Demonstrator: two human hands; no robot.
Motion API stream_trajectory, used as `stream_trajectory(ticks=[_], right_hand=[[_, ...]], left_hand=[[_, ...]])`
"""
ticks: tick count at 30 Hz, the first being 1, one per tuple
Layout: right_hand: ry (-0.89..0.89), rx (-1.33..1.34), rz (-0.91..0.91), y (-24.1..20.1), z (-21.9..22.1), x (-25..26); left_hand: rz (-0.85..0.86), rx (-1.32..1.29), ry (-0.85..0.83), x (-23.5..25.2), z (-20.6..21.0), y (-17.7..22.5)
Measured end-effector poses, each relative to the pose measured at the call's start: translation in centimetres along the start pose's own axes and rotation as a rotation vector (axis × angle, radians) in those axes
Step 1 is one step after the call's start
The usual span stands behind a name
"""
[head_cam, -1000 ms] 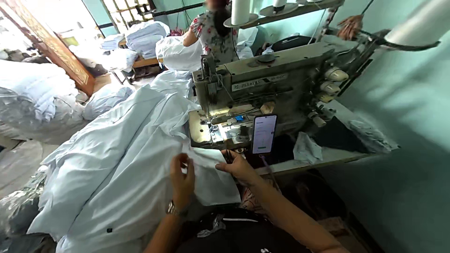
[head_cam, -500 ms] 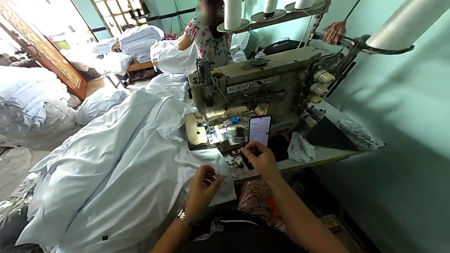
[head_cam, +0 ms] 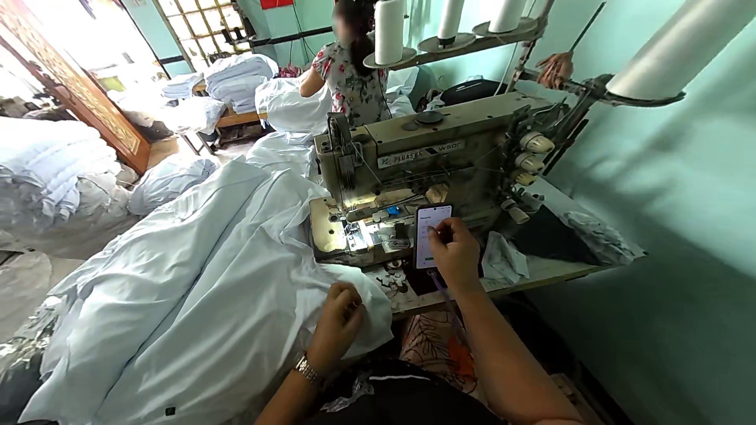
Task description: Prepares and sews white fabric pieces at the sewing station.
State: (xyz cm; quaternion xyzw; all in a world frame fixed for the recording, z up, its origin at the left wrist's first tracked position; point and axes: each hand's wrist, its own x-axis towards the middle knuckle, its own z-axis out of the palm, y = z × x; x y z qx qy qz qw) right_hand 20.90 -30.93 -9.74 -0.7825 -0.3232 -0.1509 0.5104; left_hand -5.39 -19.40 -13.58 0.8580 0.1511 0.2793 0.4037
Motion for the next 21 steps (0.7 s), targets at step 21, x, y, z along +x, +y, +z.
stream_trajectory(ticks=[21], right_hand=[[-0.201,0.251,-0.037,-1.5,-2.7,-3.6]], left_hand=[[0.017,-0.077,0.300,-1.5,-7.7,5.5]])
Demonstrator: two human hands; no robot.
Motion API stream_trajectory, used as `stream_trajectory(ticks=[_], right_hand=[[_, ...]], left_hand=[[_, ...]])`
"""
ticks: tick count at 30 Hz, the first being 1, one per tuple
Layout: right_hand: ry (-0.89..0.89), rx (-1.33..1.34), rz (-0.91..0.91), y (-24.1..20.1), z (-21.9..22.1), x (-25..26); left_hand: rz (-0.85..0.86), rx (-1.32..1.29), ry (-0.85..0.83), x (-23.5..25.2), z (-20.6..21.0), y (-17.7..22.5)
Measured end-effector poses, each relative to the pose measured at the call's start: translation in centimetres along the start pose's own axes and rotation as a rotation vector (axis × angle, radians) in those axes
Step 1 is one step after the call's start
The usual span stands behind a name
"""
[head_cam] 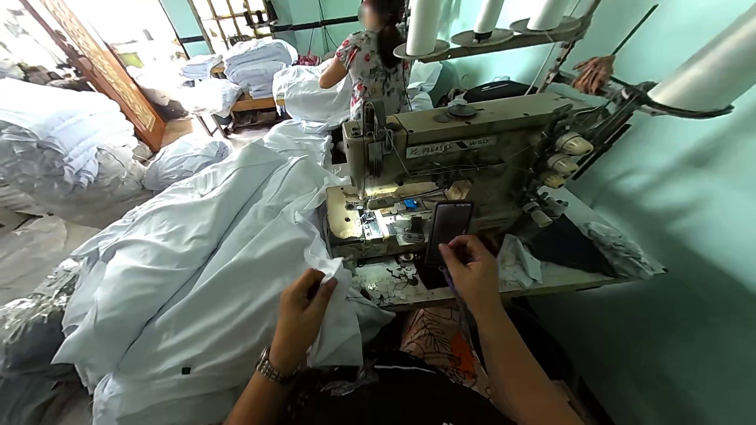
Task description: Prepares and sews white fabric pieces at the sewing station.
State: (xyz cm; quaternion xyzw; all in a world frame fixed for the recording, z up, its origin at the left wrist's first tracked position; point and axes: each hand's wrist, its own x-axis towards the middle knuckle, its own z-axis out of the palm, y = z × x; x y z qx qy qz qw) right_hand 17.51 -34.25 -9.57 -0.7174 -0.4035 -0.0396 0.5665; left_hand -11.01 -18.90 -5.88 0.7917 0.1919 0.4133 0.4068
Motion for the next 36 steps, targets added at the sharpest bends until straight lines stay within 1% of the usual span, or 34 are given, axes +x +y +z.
stream_trajectory(ticks=[1,3,5,6,7,8,9,12,13,14,15,16,17,18,21,23,25,27,32,36], right_hand=[[-0.090,0.078,0.013,-0.8,0.8,-0.7],[-0.335,0.276,0.080,-2.6,2.4,-2.3],[-0.554,0.468,0.123,-4.7,4.2,-4.0],[-0.621,0.535,0.128,-5.6,5.0,-4.8],[-0.659,0.584,0.135,-6.3,5.7,-5.3],[-0.665,0.603,0.142,-6.7,6.1,-5.5],[-0.643,0.582,0.130,-6.7,6.1,-5.3],[-0.529,0.346,0.073,-4.8,4.9,-3.9],[-0.549,0.288,0.074,-4.3,4.3,-3.6],[-0.602,0.259,0.083,-4.0,3.8,-3.5],[-0.663,0.261,0.091,-3.8,3.3,-3.5],[-0.688,0.273,0.095,-3.5,3.0,-3.6],[-0.647,0.261,0.096,-3.1,2.6,-3.6],[-0.543,0.208,0.089,-2.3,2.2,-3.6],[-0.133,-0.105,0.098,1.2,1.2,-2.7],[0.023,-0.230,0.126,3.3,0.8,-2.1],[0.069,-0.287,0.138,4.2,0.8,-1.4],[0.073,-0.307,0.154,4.5,1.0,-1.1],[0.051,-0.331,0.210,5.0,1.4,-0.3],[0.064,-0.277,0.147,4.6,0.9,-0.8]], left_hand=[[-0.033,-0.102,0.007,0.1,0.3,0.3],[-0.091,-0.223,-0.036,-0.1,1.3,0.4],[-0.102,-0.232,-0.149,-0.8,2.5,0.1],[-0.103,-0.207,-0.209,-1.2,3.1,-0.1],[-0.091,-0.163,-0.237,-1.5,3.6,-0.3],[-0.065,-0.119,-0.228,-1.8,3.7,-0.5],[-0.031,-0.076,-0.185,-2.0,3.3,-0.6],[0.067,0.004,0.092,-1.8,0.8,-0.6],[0.069,0.021,0.142,-1.7,0.0,-0.6],[0.047,0.053,0.142,-1.7,-0.4,-0.7],[0.004,0.096,0.097,-1.8,-0.5,-0.7],[-0.045,0.140,0.019,-2.1,-0.4,-0.8],[-0.078,0.177,-0.049,-2.3,-0.2,-0.8],[-0.093,0.204,-0.086,-2.5,0.1,-0.9],[-0.082,0.217,-0.078,-2.7,0.5,-1.0],[-0.064,0.228,-0.087,-2.6,0.5,-0.8],[-0.016,0.241,-0.111,-2.4,0.7,-0.8],[0.024,0.244,-0.126,-2.4,0.9,-0.9],[0.033,0.253,-0.133,-2.4,1.0,-1.2],[0.033,0.254,-0.126,-2.5,1.0,-1.4]])
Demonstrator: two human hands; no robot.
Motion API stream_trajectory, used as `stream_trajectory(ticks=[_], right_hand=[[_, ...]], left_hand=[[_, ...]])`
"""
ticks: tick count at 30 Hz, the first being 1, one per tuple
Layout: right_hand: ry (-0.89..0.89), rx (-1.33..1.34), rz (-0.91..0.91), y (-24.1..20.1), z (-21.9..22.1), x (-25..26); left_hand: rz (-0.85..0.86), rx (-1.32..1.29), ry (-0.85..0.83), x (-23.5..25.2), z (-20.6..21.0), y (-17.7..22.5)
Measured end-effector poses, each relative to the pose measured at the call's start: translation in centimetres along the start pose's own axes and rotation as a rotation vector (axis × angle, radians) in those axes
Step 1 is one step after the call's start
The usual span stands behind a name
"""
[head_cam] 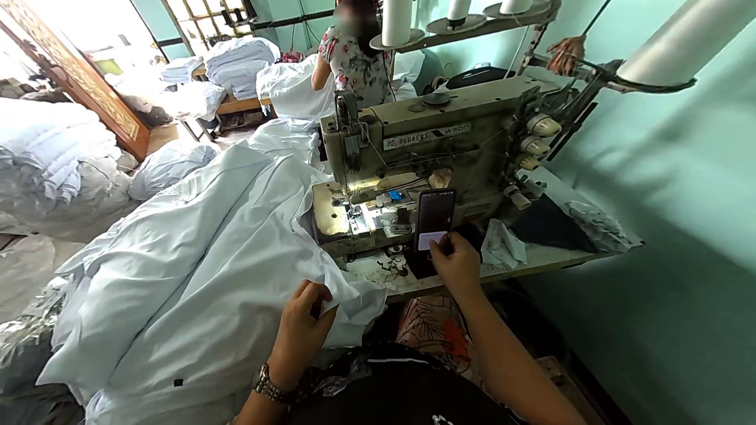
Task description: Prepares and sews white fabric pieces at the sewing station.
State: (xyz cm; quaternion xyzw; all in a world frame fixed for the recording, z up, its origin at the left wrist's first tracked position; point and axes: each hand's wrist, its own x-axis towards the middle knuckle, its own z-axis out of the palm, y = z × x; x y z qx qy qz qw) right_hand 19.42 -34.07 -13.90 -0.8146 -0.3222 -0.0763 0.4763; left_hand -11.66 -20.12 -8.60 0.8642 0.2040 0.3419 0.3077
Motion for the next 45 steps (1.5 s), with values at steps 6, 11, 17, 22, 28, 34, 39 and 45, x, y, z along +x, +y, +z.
stream_trajectory(ticks=[6,11,17,22,28,34,39,45], right_hand=[[-0.377,0.394,-0.075,-4.7,0.1,-4.3],[-0.774,0.326,-0.247,-10.0,1.9,-6.8],[-0.340,0.378,-0.396,-10.4,1.0,-5.4],[-0.534,0.154,-0.499,-11.1,1.1,-6.5],[-0.371,0.194,-0.422,-10.3,0.6,-5.3],[-0.626,0.938,0.322,-11.1,-0.5,-4.7],[-1.052,1.253,0.516,-9.7,0.4,-4.4],[-1.051,1.208,0.443,-10.0,1.5,-4.4]], left_hand=[[0.032,0.006,0.016,0.4,0.8,0.4],[0.106,0.034,0.088,0.5,1.6,1.2],[-0.140,0.302,-0.228,-0.1,-2.0,1.2],[0.099,0.483,0.276,-0.1,-6.2,3.0],[0.096,0.444,0.175,-1.5,-5.4,0.7],[-0.046,0.624,0.111,-3.4,-5.9,-0.3],[-0.464,-0.768,0.241,-3.9,-6.1,-0.9],[-0.462,-1.039,0.237,-3.7,-7.3,-0.5]])
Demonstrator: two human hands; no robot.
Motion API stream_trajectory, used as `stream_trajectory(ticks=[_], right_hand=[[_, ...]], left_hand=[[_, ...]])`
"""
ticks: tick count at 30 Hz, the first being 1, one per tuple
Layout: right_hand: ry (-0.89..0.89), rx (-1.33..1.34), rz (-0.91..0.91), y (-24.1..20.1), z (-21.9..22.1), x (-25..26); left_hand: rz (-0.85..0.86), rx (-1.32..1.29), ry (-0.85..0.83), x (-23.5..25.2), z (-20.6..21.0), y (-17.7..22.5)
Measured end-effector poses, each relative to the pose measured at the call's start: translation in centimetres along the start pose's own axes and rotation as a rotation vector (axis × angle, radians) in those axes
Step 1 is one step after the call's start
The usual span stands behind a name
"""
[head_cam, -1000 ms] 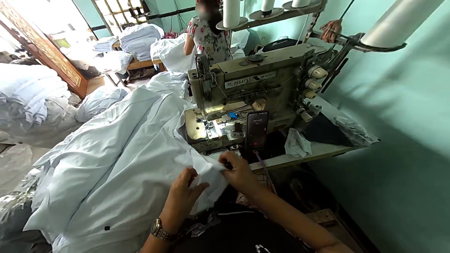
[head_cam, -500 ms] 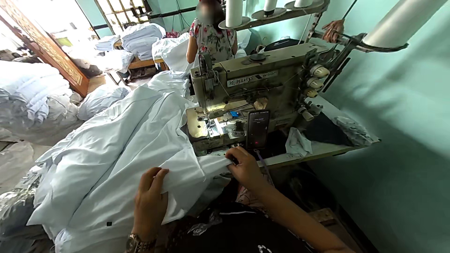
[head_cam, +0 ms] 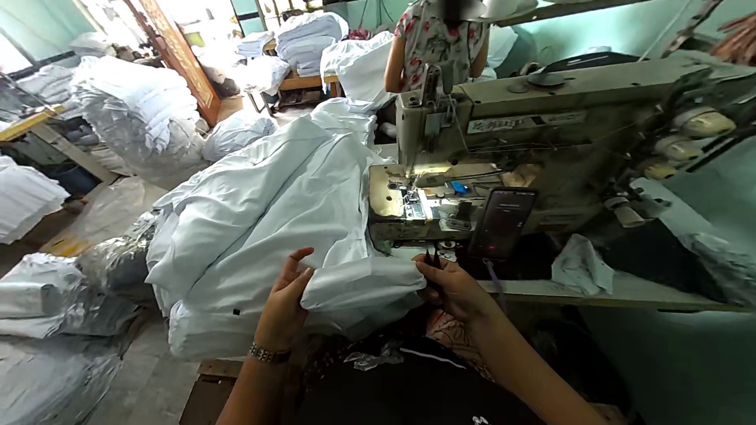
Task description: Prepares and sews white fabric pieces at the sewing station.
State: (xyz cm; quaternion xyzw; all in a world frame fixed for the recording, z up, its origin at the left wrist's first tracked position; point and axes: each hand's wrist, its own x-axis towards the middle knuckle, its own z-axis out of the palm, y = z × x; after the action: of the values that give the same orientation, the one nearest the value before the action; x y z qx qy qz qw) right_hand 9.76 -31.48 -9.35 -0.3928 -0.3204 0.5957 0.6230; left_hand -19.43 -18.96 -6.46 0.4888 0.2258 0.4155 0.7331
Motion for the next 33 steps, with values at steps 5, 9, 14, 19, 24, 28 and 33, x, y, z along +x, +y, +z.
stream_trajectory(ticks=[5,9,14,19,24,28,33], right_hand=[[-0.097,-0.359,-0.277,-0.6,-0.5,-0.1],[-0.061,-0.832,-0.473,-0.7,0.0,-0.1],[0.032,-1.042,-0.596,-0.6,0.3,-0.5],[0.106,-1.148,-0.686,-0.4,0.5,0.0],[0.011,-0.978,-0.678,-0.2,1.5,-0.4],[0.154,-0.670,-0.394,-0.8,0.1,-0.4],[0.346,-0.661,-0.314,-1.4,-2.4,2.1]], left_hand=[[0.117,0.226,-0.214,-0.6,-1.3,0.8],[0.310,0.765,-0.072,-0.7,-0.3,0.6],[0.466,0.946,0.033,-0.7,0.6,0.2],[0.552,1.030,0.046,0.6,1.8,1.0],[0.658,0.930,-0.073,6.7,7.3,1.6],[0.523,1.444,-0.231,15.1,11.2,1.3],[0.088,1.693,-0.391,23.9,15.5,-2.4]])
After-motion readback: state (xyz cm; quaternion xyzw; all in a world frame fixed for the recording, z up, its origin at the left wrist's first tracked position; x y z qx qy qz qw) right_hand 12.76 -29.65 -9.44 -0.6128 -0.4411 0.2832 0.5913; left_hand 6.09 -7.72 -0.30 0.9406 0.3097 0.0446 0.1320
